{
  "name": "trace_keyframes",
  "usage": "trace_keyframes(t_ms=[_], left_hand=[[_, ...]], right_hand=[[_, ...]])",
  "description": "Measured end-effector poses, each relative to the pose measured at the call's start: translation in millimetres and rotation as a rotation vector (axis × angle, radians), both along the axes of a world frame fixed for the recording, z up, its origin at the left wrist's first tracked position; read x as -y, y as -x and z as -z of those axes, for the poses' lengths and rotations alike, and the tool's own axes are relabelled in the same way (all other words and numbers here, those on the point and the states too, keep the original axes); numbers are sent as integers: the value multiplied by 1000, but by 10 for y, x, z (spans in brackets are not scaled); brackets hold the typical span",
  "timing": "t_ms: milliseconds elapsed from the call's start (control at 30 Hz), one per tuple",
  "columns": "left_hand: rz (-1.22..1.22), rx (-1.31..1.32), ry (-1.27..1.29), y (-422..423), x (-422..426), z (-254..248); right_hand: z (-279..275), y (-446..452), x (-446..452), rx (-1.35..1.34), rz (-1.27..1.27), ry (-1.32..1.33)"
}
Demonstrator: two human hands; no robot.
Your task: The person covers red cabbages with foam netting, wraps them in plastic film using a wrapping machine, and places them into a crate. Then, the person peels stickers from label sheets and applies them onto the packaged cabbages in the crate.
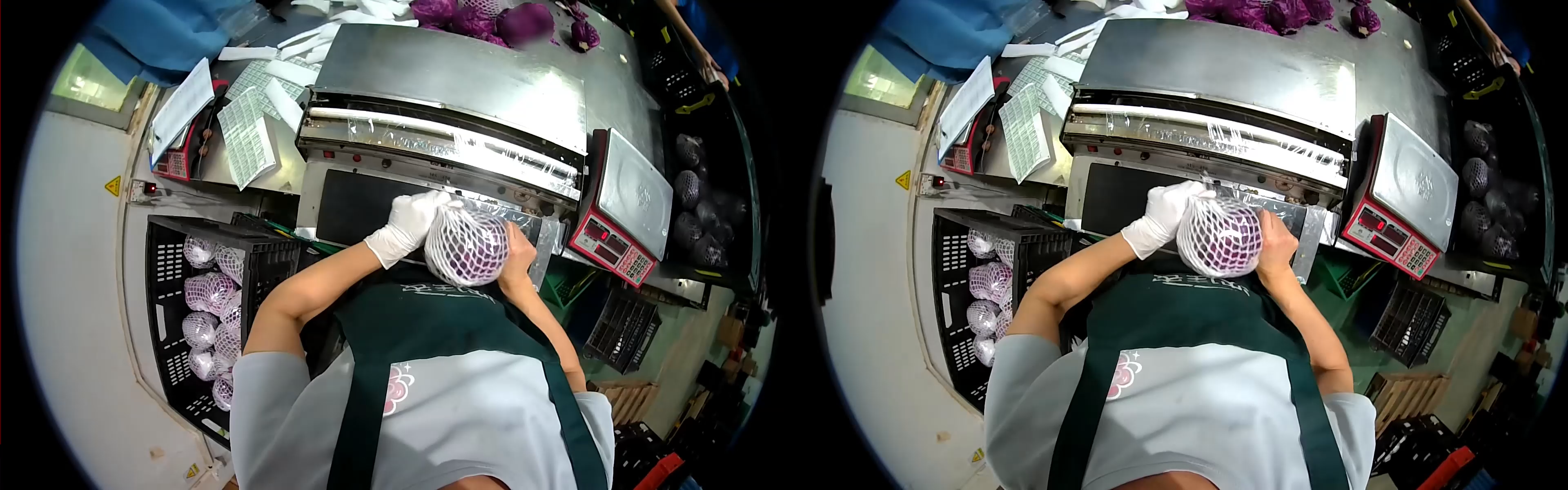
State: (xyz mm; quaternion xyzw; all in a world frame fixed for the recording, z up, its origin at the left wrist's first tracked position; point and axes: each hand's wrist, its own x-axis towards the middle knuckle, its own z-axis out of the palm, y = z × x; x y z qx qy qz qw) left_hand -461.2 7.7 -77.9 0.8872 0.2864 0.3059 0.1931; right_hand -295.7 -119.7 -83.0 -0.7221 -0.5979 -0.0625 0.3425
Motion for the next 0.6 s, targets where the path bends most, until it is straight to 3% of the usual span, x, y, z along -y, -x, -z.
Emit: trace_keyframes(t_ms=[33,100,167,233,300,333,367,433,500,600], left_hand=[[146,90,76,8,3,6],[194,550,1461,-48,129,25],[565,477,1185,26,272,-134],[612,436,1584,106,510,-203],[585,270,2000,270,515,-804],[772,183,2073,218,484,-899],[895,116,1908,150,493,-956],[951,139,2029,16,614,-770],[869,211,2096,-30,668,-978],[753,407,2100,24,766,-900]], right_hand=[[-36,-6,19,-44,-66,-48],[-142,101,54,-139,-251,-172],[-354,229,16,-117,-272,-323],[-751,186,-3,-114,-473,-447],[-1320,-78,21,142,-651,-310],[-1413,-145,-77,-63,-699,-498],[-1498,-210,-241,-264,-735,-689],[-1803,-92,-562,-436,-825,-682],[-2079,307,-870,-467,-1178,-577],[-1918,872,-768,-550,-1634,117]])
